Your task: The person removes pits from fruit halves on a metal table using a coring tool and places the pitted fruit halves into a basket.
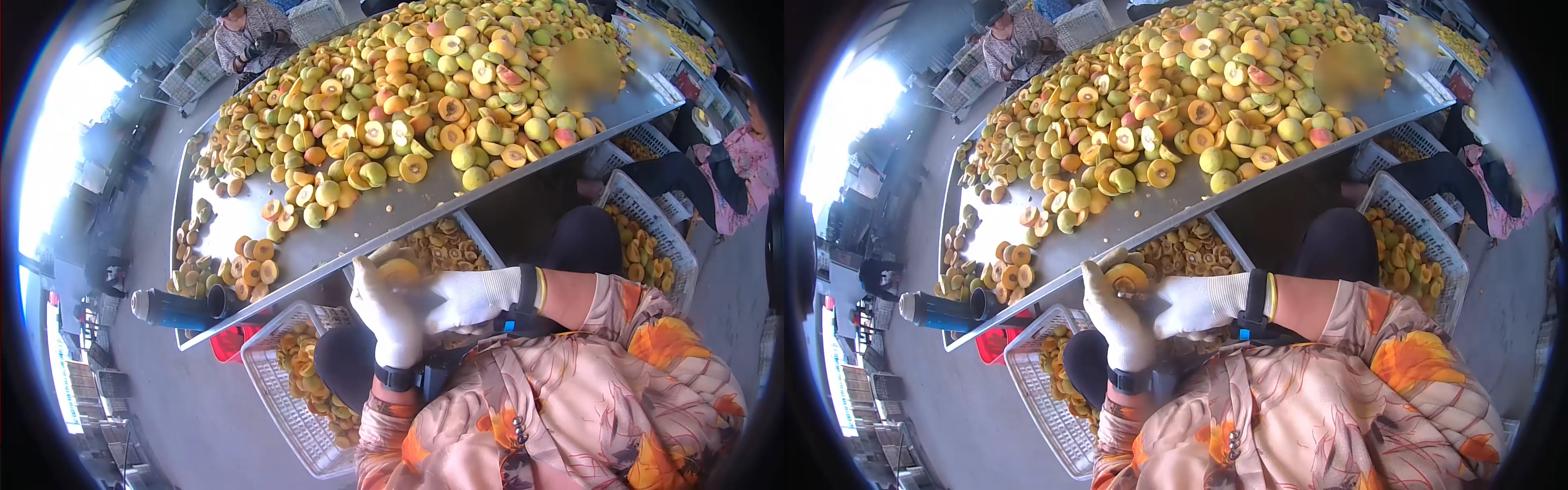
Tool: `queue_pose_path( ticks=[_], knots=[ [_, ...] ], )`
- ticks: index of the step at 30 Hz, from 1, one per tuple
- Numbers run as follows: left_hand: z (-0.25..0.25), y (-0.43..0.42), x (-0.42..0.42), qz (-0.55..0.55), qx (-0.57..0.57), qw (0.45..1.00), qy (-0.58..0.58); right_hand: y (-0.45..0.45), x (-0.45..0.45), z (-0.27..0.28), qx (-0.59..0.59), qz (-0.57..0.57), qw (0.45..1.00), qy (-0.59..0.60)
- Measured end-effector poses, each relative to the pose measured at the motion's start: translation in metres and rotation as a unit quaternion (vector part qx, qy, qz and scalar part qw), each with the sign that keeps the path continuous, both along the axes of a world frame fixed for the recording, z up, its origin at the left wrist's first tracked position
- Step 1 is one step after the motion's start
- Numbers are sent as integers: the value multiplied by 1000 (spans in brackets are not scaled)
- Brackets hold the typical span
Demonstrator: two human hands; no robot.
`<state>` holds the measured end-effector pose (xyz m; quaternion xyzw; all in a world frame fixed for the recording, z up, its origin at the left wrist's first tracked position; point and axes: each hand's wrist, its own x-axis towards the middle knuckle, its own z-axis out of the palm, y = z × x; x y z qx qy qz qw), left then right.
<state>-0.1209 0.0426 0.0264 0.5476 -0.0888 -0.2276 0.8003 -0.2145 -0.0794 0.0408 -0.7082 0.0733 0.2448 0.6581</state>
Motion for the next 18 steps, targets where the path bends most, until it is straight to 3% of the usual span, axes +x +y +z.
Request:
queue_pose_path(
  ticks=[2, 4, 5, 8, 11, 13, 15, 16, 18],
  knots=[
    [-3, 0, 3, -15, -8, 1000, -5, 2, 6, -40, -28, -20, 980, -198],
    [-4, 2, 5, -13, 27, 996, -89, 4, 11, -48, -40, -22, 959, -279],
    [-4, 2, 5, -14, 45, 990, -131, 3, 11, -51, -40, -14, 964, -264],
    [-4, 1, 4, 22, 45, 997, -53, 15, 17, -52, -25, 1, 966, -256],
    [-4, -7, -2, 33, -10, 998, -54, 21, 8, -58, -69, -39, 960, -268],
    [-6, -11, -2, 46, -9, 994, -94, 5, 9, -53, -120, -83, 947, -285],
    [-4, -14, -1, 44, -8, 983, -177, -2, 3, -18, -63, -52, 974, -210],
    [4, -17, -7, 72, 28, 976, -204, 1, 8, -28, -90, -66, 960, -258],
    [10, -16, -5, 20, 15, 985, -173, -4, 10, -30, -26, -22, 994, -104]
  ],
)
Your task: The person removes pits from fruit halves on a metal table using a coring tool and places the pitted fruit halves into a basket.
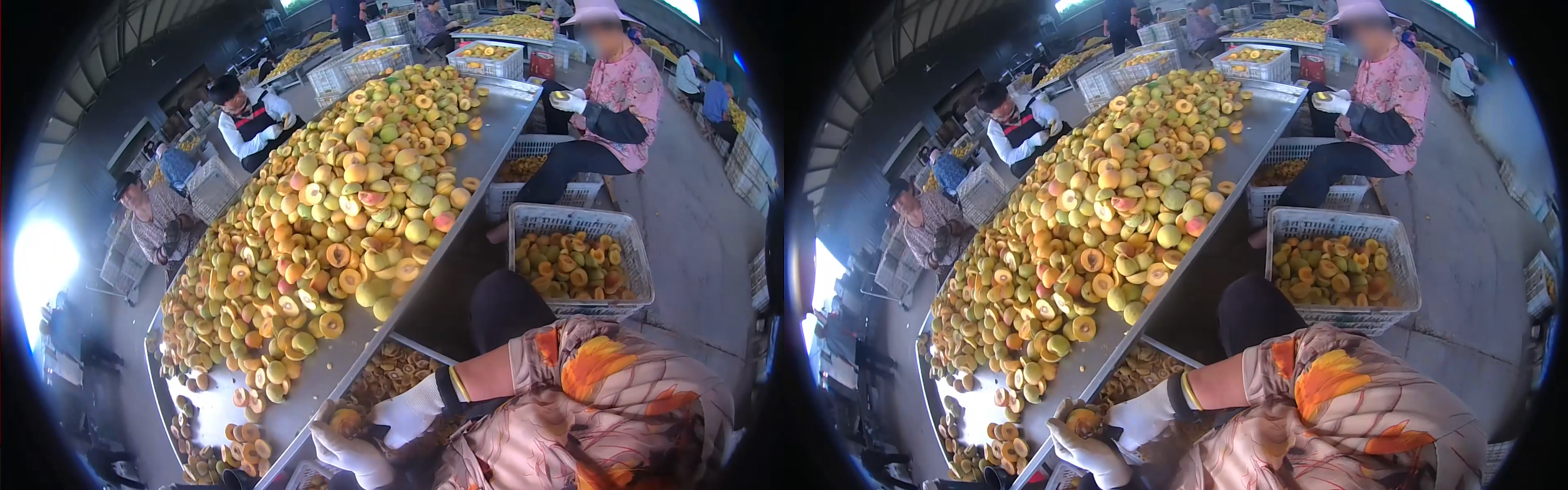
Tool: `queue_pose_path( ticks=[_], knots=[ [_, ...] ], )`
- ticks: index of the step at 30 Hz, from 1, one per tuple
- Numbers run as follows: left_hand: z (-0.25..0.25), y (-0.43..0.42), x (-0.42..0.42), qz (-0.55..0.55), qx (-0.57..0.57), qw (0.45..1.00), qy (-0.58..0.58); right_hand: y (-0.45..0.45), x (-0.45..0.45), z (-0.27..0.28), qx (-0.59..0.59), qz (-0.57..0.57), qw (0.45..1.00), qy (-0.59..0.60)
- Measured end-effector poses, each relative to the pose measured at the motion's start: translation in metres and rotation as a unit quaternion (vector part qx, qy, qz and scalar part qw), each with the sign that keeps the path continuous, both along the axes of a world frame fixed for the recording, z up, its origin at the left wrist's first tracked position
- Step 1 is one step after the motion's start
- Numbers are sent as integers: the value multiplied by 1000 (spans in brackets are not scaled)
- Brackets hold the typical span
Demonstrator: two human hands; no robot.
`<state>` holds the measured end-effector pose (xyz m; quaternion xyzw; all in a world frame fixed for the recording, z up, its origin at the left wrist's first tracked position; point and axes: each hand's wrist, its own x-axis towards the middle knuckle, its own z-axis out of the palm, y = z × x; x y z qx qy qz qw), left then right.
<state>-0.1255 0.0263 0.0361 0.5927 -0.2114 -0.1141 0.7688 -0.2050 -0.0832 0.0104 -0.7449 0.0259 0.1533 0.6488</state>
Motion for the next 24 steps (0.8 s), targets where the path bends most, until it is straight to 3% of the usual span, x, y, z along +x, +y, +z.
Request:
queue_pose_path(
  ticks=[1, 4, 8, 10, 14, 16, 18, 22, 24],
  knots=[
    [3, -5, -2, -8, -32, 998, 55, -2, -4, 10, 7, 17, 998, 62],
    [15, -6, -12, -76, -56, 983, 158, -1, -17, 22, 41, -5, 999, 29],
    [14, -4, -3, -124, -39, 989, 73, 5, -28, 29, 38, -57, 992, -106],
    [16, -2, -1, -142, -44, 987, 59, 3, -40, 57, 62, -54, 993, -85],
    [22, -3, -2, -151, -47, 986, 55, 0, -40, 53, 149, 10, 988, 40],
    [20, 4, -3, -186, -70, 978, 56, -2, -41, 46, 317, 71, 943, 74],
    [16, 11, -4, -219, -100, 962, 131, 0, -43, 49, 362, 99, 918, 127],
    [10, 31, 5, -177, -35, 977, 110, 15, -39, 34, 397, 88, 904, 130],
    [16, 37, -1, -93, -19, 988, 120, 23, -35, 31, 378, 106, 915, 88]
  ],
)
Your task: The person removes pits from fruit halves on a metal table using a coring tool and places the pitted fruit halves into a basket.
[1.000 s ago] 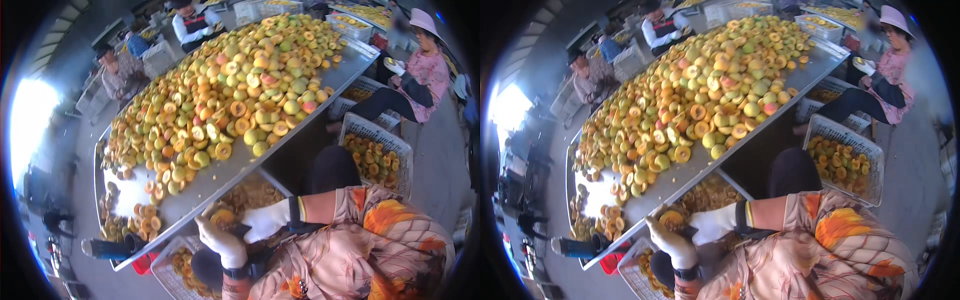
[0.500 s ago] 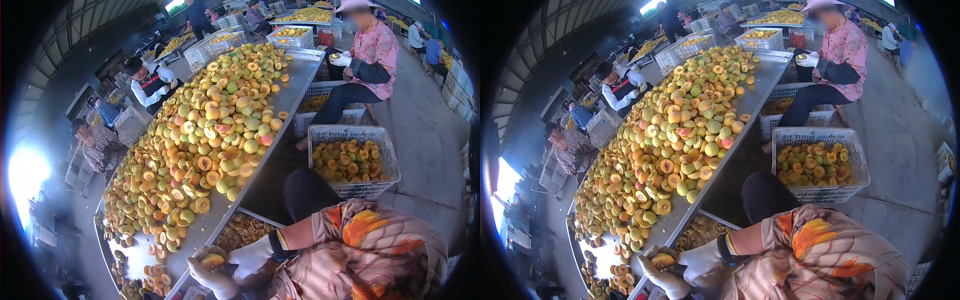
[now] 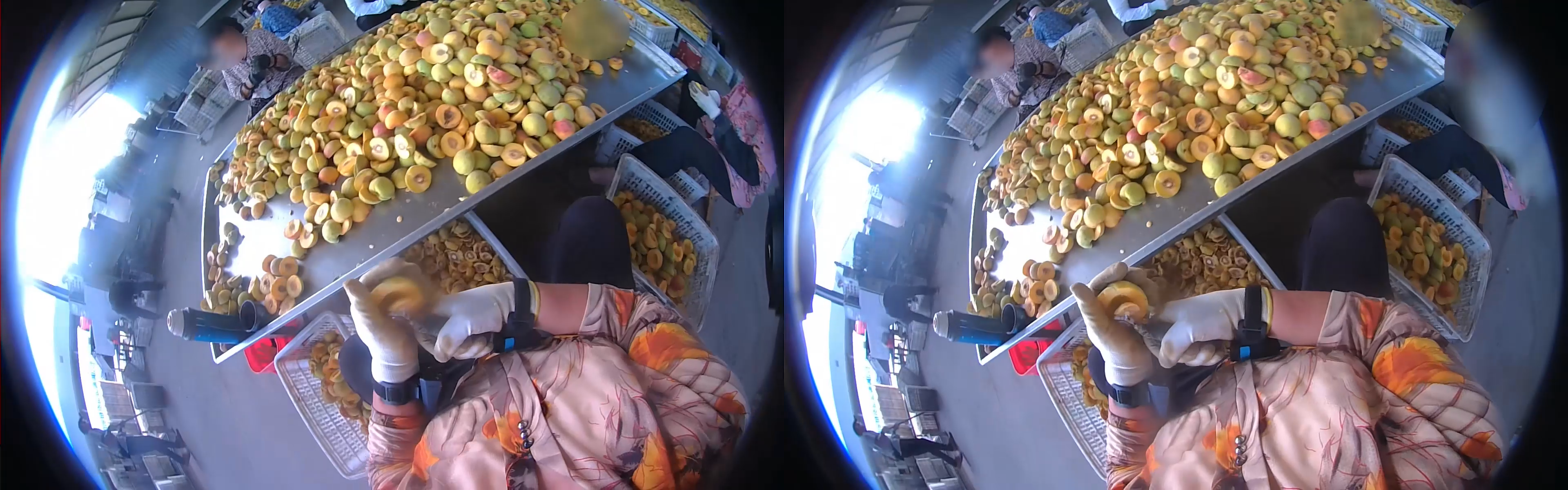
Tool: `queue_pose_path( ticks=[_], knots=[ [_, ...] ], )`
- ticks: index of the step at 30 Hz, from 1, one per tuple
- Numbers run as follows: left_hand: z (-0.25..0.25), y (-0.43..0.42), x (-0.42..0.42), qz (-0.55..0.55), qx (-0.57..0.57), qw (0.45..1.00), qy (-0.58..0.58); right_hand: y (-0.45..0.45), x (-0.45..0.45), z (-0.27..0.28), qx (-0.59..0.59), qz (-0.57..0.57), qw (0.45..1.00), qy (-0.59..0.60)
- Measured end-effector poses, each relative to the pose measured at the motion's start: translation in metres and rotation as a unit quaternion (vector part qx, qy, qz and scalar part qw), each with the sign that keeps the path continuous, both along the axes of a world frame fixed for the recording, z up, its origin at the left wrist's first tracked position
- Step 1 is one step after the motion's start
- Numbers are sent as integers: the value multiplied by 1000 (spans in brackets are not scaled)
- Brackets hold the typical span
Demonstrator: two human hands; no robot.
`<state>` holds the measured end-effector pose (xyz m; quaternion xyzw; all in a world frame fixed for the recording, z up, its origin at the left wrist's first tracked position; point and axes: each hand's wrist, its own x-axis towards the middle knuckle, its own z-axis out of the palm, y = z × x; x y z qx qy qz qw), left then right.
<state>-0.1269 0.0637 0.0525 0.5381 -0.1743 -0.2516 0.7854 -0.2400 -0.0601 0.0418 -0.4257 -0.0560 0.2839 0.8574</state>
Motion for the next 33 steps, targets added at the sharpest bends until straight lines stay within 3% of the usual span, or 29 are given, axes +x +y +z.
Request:
queue_pose_path(
  ticks=[2, 4, 5, 6, 8, 10, 11, 13, 14, 15, 16, 20, 23, 24, 26, 28, 31, 33],
  knots=[
    [-2, 14, 14, 60, -42, 996, 52, -3, 0, 7, -10, 2, 1000, -3],
    [-20, 55, 38, 161, 40, 985, -50, -12, 0, 1, -59, -6, 998, -5],
    [-24, 80, 50, 208, 71, 975, -42, -16, 4, -29, -199, -13, 979, -42],
    [-28, 109, 64, 251, 101, 962, -36, -20, 6, -60, -393, -88, 898, -177],
    [-80, 181, 119, 244, 384, 858, -239, -26, 2, -100, -530, -63, 838, -111],
    [-70, 173, 135, 240, 501, 723, -410, -33, 4, -53, -452, -35, 891, 26],
    [-64, 164, 140, 232, 550, 639, -486, -29, 5, -82, -475, -101, 871, -74],
    [-45, 105, 156, 191, 484, 745, -416, -23, 5, -114, -503, -137, 845, -123],
    [-49, 79, 177, 148, 459, 733, -480, -23, 8, -122, -517, -157, 828, -147],
    [-44, 45, 190, 99, 469, 756, -446, -25, 10, -118, -506, -107, 851, -88],
    [-68, 24, 224, 63, 480, 743, -463, -28, 6, -115, -504, -118, 845, -136],
    [-104, -54, 276, -90, 512, 695, -496, -35, 7, -93, -478, -88, 870, -85],
    [-108, -62, 287, -103, 531, 705, -459, -41, 8, -88, -468, -100, 874, -84],
    [-109, -57, 282, -93, 507, 761, -395, -42, 8, -87, -474, -107, 870, -85],
    [-106, -38, 273, -63, 446, 854, -261, -43, 11, -84, -479, -150, 860, -97],
    [-71, -21, 227, -63, 302, 948, -78, -42, 13, -78, -474, -219, 845, -113],
    [-48, -2, 159, -115, 104, 988, 6, -34, 23, -56, -450, -277, 835, -153],
    [-40, 3, 121, -146, -12, 985, 94, -24, 26, -43, -450, -312, 814, -192]
  ],
)
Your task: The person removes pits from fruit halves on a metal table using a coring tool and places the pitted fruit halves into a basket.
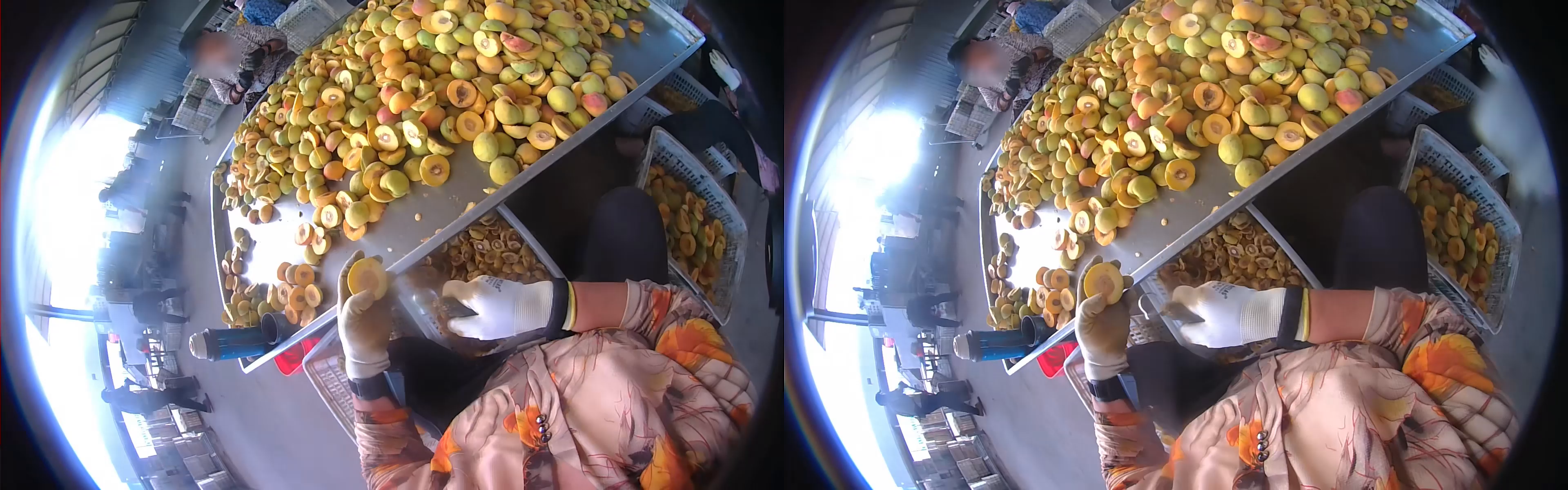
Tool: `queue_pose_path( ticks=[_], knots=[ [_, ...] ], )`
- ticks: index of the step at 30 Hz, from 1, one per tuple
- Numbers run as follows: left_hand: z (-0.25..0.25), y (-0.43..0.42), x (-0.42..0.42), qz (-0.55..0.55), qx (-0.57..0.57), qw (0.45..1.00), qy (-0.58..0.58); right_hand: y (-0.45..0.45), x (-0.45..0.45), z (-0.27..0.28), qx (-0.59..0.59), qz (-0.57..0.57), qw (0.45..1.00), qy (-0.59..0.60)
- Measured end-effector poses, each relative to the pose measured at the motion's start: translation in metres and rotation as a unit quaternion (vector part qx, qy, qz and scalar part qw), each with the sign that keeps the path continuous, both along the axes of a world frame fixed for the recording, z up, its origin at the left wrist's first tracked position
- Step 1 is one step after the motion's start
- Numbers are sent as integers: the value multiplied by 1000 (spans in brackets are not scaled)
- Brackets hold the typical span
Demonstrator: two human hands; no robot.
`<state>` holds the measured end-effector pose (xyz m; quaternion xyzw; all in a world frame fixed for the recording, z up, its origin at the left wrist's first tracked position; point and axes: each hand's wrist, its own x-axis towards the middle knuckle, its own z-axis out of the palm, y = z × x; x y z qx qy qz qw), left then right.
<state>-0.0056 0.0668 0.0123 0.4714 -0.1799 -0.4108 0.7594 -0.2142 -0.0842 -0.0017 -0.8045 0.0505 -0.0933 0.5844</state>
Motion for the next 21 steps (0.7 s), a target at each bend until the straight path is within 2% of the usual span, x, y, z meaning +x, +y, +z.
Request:
queue_pose_path(
  ticks=[1, 5, 8, 12, 18, 21],
  knots=[
    [0, 1, -17, -7, -41, 999, 18, 5, 1, 7, -14, -5, 1000, -23],
    [23, -5, -89, 52, -49, 996, 62, 29, 0, 9, -56, -45, 989, -130],
    [24, -3, -113, 81, -41, 996, -12, 40, -11, 5, -72, -78, 984, -146],
    [36, -8, -144, 196, 43, 975, -97, 48, -22, -1, -88, -78, 984, -136],
    [40, -4, -155, 221, 17, 965, -142, 59, -35, 11, -98, -91, 980, -148],
    [47, 2, -154, 233, 23, 950, -207, 53, -38, 27, -161, -79, 975, -129]
  ],
)
